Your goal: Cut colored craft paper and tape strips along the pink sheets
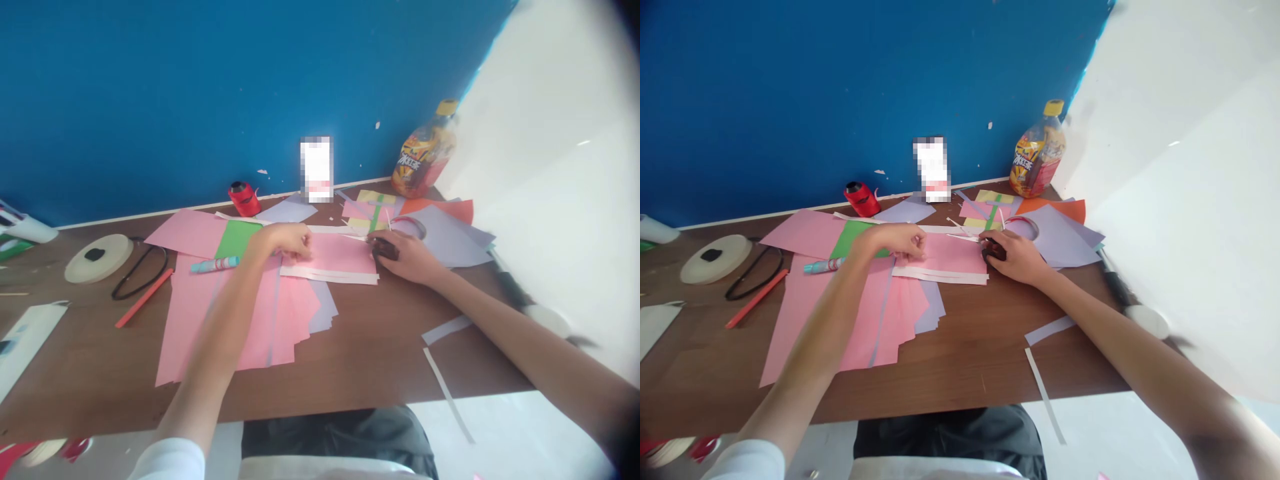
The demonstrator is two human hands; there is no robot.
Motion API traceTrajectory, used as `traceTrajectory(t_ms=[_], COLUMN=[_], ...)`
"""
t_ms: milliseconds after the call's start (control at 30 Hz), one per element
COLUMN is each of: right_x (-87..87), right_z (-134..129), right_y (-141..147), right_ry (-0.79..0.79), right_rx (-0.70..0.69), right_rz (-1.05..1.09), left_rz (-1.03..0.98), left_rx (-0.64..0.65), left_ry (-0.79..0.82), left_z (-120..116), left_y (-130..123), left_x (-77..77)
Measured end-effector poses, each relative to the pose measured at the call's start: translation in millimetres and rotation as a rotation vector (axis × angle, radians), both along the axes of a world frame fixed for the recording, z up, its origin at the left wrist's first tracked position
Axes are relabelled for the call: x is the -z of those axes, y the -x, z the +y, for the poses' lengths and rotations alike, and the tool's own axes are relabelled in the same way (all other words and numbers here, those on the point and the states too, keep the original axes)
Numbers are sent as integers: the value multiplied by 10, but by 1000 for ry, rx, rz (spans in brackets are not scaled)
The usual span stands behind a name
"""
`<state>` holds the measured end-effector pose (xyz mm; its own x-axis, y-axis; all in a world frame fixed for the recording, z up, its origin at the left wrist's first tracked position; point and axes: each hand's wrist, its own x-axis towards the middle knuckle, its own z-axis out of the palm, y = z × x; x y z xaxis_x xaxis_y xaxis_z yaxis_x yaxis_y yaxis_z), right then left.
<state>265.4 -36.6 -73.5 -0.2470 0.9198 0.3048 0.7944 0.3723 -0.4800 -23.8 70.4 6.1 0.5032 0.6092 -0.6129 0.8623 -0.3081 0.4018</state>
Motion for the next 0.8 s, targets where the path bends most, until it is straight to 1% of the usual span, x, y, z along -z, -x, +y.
traceTrajectory(t_ms=[33, 67, 133, 267, 367, 433, 500, 567, 600, 633, 700, 800], right_x=[0, 1, 1, 1, 3, 2, -4, -15, -20, -25, -30, -23], right_z=[-1, -1, -1, 0, 2, 1, -4, -12, -15, -17, -17, -6], right_y=[0, -1, -5, -10, -6, 0, 6, 14, 17, 18, 18, 10], right_ry=[1, 1, -1, 3, 8, 15, 20, 15, 4, -11, -43, -58], right_rx=[-1, -4, -8, -17, -14, -11, -8, -2, 6, 19, 64, 98], right_rz=[6, 14, 22, 17, 18, 26, 31, 30, 28, 30, 40, 40], left_rz=[18, 33, 85, 241, 289, 285, 272, 279, 291, 304, 283, 161], left_rx=[21, 33, 29, 1, -12, -36, -62, -58, -45, -31, -23, -46], left_ry=[69, 100, 88, 73, 69, 33, -38, -108, -116, -100, -15, 135], left_z=[-30, -62, -122, -205, -244, -273, -297, -302, -292, -273, -211, -103], left_y=[-6, -24, -87, -229, -287, -312, -335, -347, -343, -331, -277, -165], left_x=[-48, -82, -103, -42, -5, -4, -12, -15, -12, -3, 29, 92])
